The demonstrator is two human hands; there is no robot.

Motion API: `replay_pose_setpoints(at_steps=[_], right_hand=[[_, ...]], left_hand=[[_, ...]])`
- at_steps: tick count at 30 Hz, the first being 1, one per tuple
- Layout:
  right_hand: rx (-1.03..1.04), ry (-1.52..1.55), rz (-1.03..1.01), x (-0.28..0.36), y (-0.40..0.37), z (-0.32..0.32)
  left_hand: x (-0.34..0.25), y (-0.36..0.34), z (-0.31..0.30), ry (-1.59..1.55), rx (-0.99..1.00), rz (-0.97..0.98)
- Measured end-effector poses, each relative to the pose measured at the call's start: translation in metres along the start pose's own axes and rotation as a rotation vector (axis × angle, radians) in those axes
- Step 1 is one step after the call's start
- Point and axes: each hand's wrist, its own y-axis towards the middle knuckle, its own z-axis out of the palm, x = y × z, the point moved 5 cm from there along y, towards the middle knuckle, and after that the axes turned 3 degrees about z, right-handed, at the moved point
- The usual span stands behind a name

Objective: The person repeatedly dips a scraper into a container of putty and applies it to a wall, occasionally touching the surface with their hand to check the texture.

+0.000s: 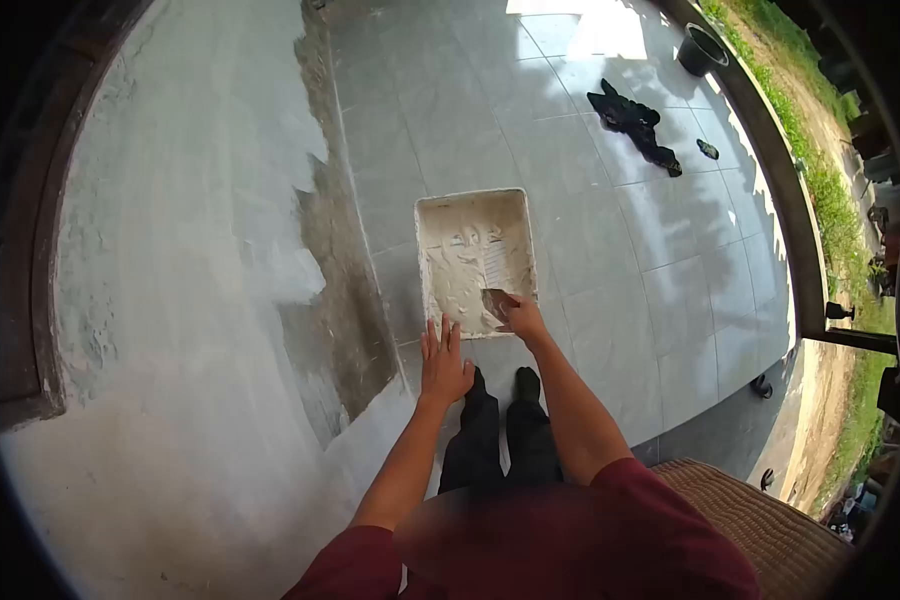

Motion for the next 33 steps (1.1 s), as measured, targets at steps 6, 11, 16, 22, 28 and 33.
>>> replay_pose_setpoints(at_steps=[6, 11, 16, 22, 28, 33], right_hand=[[0.031, 0.335, 0.033, 0.045, -0.045, -0.010], [0.301, 0.597, -0.067, 0.081, -0.080, -0.011], [0.406, 0.699, -0.170, 0.122, -0.115, -0.011], [0.525, 0.708, -0.264, 0.172, -0.148, -0.002], [0.607, 0.587, -0.362, 0.214, -0.169, 0.014], [0.750, 0.499, -0.440, 0.275, -0.209, 0.069]], left_hand=[[-0.018, 0.001, -0.030, 0.002, -0.060, -0.001], [-0.024, 0.001, -0.057, -0.008, -0.203, 0.031], [-0.032, -0.004, -0.093, 0.003, -0.286, 0.016], [-0.049, -0.006, -0.142, 0.071, -0.432, 0.038], [-0.065, -0.017, -0.187, 0.032, -0.572, 0.028], [-0.076, -0.058, -0.257, 0.090, -0.817, 0.029]])
